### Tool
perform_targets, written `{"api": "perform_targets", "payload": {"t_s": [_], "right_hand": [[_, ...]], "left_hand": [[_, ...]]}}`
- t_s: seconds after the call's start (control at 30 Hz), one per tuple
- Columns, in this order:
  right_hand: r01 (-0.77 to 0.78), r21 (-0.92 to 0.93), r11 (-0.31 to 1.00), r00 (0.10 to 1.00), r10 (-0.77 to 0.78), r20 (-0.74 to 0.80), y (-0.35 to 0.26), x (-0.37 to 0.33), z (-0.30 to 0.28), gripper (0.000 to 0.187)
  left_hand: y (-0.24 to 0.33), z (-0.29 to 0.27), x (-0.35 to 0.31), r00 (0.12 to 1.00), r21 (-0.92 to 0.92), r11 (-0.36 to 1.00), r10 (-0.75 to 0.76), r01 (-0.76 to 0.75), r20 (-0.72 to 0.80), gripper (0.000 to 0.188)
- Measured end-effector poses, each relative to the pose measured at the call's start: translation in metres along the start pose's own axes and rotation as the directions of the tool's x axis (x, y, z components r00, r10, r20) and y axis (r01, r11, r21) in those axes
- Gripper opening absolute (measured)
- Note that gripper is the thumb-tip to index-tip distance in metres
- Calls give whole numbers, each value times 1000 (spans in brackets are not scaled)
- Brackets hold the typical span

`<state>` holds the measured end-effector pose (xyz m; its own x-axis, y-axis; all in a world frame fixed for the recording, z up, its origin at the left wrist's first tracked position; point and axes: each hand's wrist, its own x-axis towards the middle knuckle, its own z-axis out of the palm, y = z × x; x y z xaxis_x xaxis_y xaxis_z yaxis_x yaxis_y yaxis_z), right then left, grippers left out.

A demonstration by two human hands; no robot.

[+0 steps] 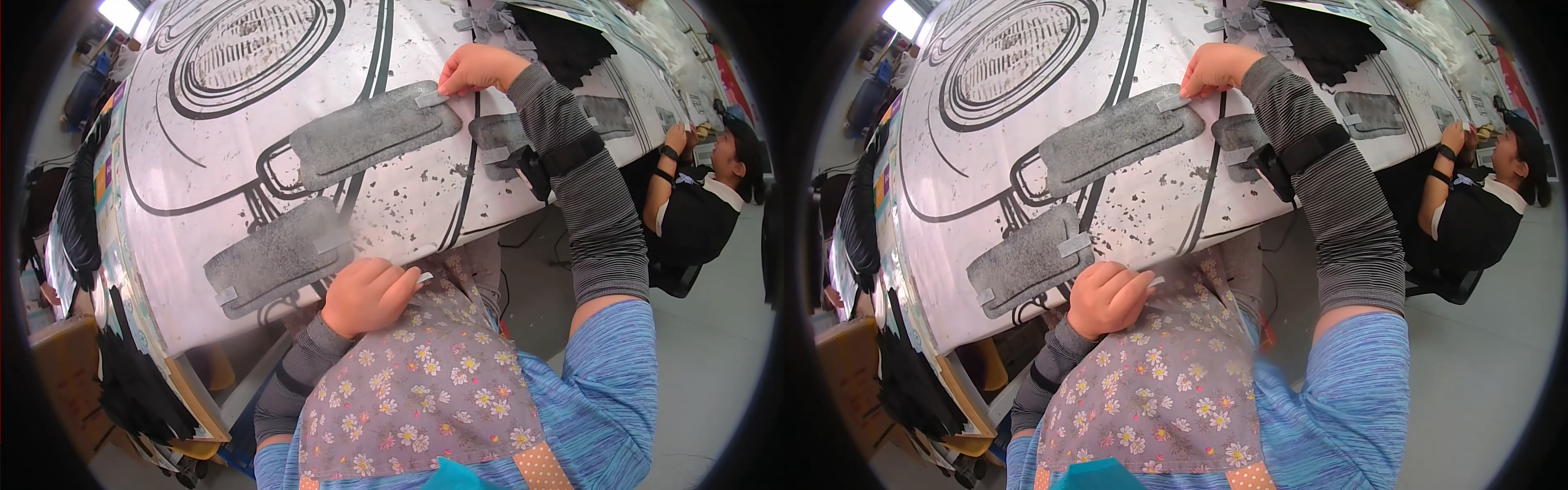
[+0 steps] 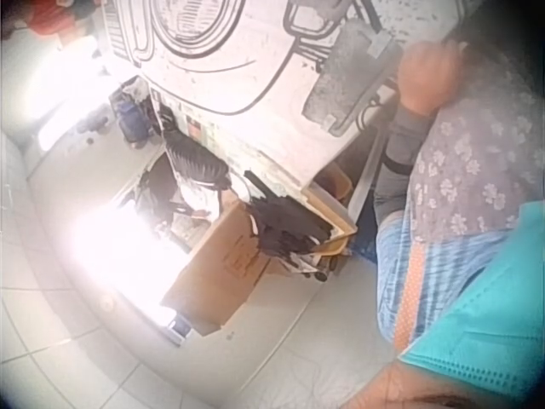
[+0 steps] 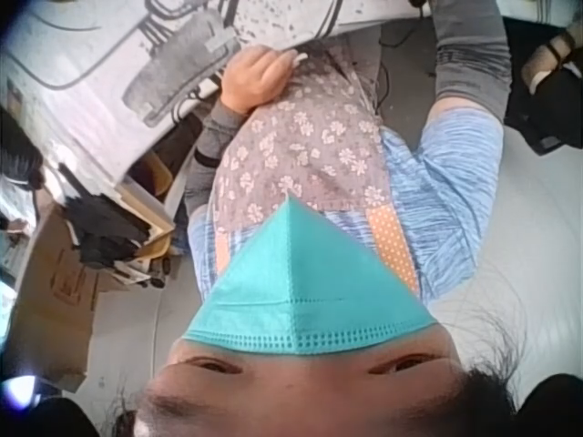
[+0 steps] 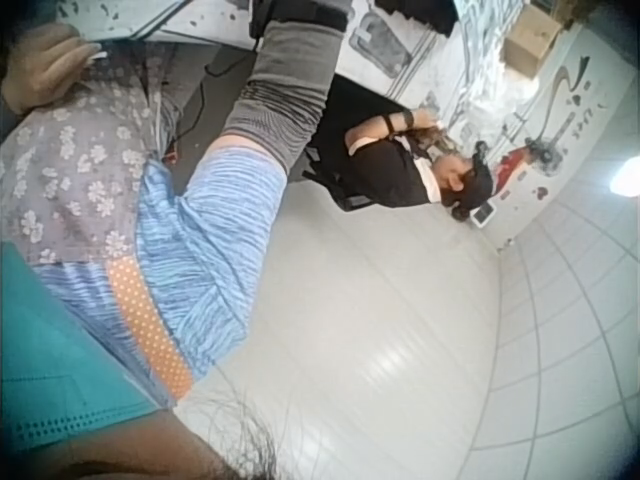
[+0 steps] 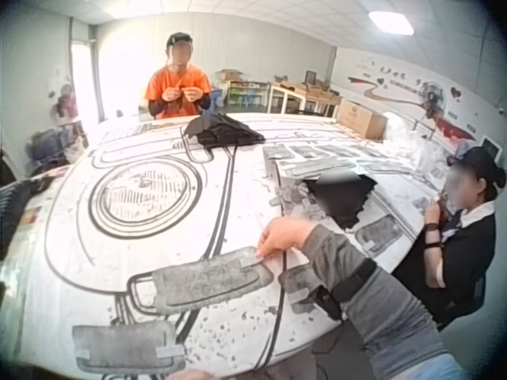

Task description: Manually applying adhesive strips and positioning gray felt-like components onto a paper template.

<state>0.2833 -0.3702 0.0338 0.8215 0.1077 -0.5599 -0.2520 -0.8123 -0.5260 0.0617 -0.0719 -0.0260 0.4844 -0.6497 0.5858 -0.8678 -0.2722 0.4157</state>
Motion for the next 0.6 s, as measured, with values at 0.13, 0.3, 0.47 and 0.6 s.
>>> {"api": "perform_targets", "payload": {"t_s": [0.13, 0.3, 0.47, 0.6], "right_hand": [[67, -17, 998, 997, -67, -36, 4, 7, 6, 12], [111, -96, 989, 991, -118, -66, 5, 10, 10, 15], [127, -366, 922, 965, -201, -169, -1, 5, 17, 19], [193, -182, 964, 948, -231, -220, -6, -2, 18, 22]], "left_hand": [[1, -2, 1, 1000, 0, 1000, -13, 13, 25, 27], [1, -1, 1, 1000, -10, 1000, -7, 7, 10, 27], [0, 0, -1, 1000, 5, 1000, -5, 5, 2, 26], [0, 1, -2, 1000, 11, 1000, 12, -12, -9, 25]]}}
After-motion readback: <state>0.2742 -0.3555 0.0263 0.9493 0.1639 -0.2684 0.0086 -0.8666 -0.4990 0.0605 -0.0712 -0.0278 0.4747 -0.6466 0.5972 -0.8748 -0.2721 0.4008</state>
